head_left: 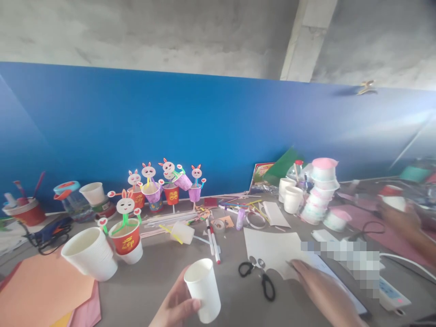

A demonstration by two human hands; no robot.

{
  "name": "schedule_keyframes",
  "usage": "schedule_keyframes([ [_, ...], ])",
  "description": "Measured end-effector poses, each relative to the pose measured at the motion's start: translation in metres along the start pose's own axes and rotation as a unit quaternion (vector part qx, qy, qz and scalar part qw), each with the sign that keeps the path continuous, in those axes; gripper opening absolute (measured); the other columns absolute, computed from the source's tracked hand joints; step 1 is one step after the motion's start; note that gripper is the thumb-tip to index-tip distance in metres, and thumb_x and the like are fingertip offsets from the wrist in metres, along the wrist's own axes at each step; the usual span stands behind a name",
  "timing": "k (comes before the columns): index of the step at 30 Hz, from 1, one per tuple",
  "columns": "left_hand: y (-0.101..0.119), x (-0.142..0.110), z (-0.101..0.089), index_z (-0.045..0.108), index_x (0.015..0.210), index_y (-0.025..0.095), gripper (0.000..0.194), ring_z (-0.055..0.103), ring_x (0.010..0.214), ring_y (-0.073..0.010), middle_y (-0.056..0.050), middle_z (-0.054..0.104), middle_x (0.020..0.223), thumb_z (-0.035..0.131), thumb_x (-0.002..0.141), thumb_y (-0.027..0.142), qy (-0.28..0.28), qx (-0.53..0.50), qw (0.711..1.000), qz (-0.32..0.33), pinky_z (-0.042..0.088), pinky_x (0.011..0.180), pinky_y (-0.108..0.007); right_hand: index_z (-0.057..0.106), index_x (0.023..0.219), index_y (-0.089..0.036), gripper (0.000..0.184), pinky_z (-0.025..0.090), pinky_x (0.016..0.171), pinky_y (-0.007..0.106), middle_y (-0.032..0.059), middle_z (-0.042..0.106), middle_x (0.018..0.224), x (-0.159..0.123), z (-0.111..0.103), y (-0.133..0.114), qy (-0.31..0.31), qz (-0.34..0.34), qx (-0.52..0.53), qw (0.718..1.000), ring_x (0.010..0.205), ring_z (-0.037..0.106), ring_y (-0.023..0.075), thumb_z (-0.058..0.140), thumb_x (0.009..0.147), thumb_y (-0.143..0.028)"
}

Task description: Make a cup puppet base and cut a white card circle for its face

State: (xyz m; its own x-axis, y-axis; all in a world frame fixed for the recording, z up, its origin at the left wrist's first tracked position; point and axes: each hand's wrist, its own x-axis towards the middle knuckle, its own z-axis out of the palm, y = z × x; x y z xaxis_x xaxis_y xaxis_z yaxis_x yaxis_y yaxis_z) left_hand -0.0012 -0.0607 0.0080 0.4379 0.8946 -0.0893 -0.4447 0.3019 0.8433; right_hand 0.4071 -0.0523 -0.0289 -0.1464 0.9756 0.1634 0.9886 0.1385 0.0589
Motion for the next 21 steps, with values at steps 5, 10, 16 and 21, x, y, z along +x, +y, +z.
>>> schedule_keyframes([
  [5,0.009,-0.013,-0.008,0.048,0.143,0.03,0.083,0.048,0.128,-0.0341,-0.008,0.065,0.128,0.084,0.069,0.042,0.024,-0.008,1.0,0.002,0.04,0.097,-0.038,0.069,0.117,-0.023,0.05,0.063,0.068,0.034,0.0097,0.071,0.123,0.006,-0.004,0.015,0.044,-0.044,0.045,0.997,0.091,0.076,0.0274,0.038,0.081,-0.008],
  [10,0.014,-0.019,-0.015,0.048,0.143,0.03,0.084,0.046,0.13,-0.036,-0.01,0.063,0.133,0.084,0.069,0.044,0.05,-0.007,0.999,0.014,0.039,0.1,-0.041,0.064,0.127,-0.019,0.062,0.057,0.047,0.029,0.0093,0.063,0.135,0.011,-0.011,0.022,0.01,-0.052,-0.004,0.999,0.056,0.074,0.0186,0.031,0.079,-0.001],
  [16,0.015,-0.021,-0.018,0.048,0.143,0.032,0.083,0.047,0.13,-0.0355,-0.009,0.061,0.136,0.084,0.069,0.043,0.054,-0.016,0.998,0.019,0.04,0.101,-0.041,0.075,0.1,-0.021,0.046,0.059,0.055,0.029,0.0076,0.08,0.092,0.014,-0.017,0.023,0.097,-0.099,-0.044,0.989,0.069,0.077,0.0243,0.034,0.085,-0.009],
  [21,0.019,-0.024,-0.023,0.05,0.142,0.029,0.083,0.048,0.13,-0.038,-0.011,0.062,0.136,0.083,0.068,0.046,0.081,-0.005,0.996,0.048,0.042,0.102,-0.044,0.071,0.106,-0.023,0.039,0.048,0.035,0.03,0.0078,0.079,0.097,-0.003,-0.03,0.024,0.233,0.013,-0.054,0.971,0.053,0.073,0.0255,0.036,0.093,-0.034],
])
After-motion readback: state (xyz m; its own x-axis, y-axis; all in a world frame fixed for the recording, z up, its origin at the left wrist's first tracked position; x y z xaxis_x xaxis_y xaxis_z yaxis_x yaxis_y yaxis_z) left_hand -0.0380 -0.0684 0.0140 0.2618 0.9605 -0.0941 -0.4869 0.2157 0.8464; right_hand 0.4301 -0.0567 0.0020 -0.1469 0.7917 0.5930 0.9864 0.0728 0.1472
